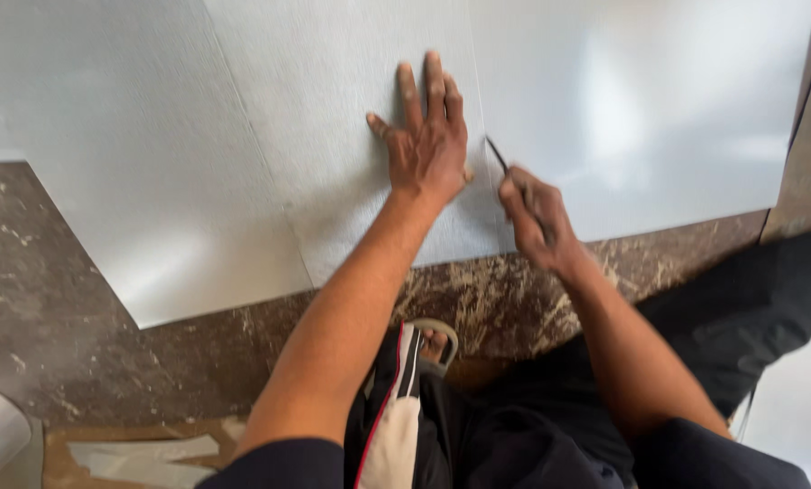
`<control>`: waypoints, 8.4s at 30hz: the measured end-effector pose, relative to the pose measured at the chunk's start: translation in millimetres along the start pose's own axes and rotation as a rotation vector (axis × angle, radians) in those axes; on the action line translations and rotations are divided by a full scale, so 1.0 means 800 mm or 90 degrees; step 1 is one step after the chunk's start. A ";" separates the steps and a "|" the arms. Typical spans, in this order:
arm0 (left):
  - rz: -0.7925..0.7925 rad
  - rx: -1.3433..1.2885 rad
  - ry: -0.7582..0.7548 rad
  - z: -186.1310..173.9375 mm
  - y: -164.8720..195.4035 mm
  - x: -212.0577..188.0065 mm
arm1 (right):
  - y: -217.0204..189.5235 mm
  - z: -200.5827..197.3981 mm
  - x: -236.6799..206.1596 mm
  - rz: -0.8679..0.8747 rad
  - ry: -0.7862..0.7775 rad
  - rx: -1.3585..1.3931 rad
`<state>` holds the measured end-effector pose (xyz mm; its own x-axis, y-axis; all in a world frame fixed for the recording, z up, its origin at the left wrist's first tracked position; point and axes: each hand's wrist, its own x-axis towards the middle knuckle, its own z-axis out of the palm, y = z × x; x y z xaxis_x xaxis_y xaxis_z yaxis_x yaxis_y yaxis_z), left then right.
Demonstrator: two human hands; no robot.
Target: The person sits on the workshop floor and works through a stack of thin metal sheets, aligning each sheet, scoring a line across it with a handheld scriber, folding the sheet along the scored line, and placing the separated piece onto a pile of finished sheets.
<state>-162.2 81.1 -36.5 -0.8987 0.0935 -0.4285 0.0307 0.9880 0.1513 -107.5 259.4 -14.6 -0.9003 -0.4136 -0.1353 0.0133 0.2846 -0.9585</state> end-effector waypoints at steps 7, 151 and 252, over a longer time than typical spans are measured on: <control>0.002 0.022 0.013 0.008 0.004 -0.003 | 0.039 0.027 -0.104 0.091 0.102 0.045; -0.053 -0.156 0.116 0.061 -0.270 -0.248 | 0.026 0.059 -0.110 0.353 0.336 -0.166; 0.010 0.050 -0.025 -0.001 0.051 -0.010 | 0.018 0.003 -0.122 0.049 0.154 0.074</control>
<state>-154.1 120.4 -25.9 -0.8803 0.1129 -0.4608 0.0810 0.9928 0.0886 -18.1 302.0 -15.8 -0.9722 -0.1723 -0.1588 0.1233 0.2002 -0.9720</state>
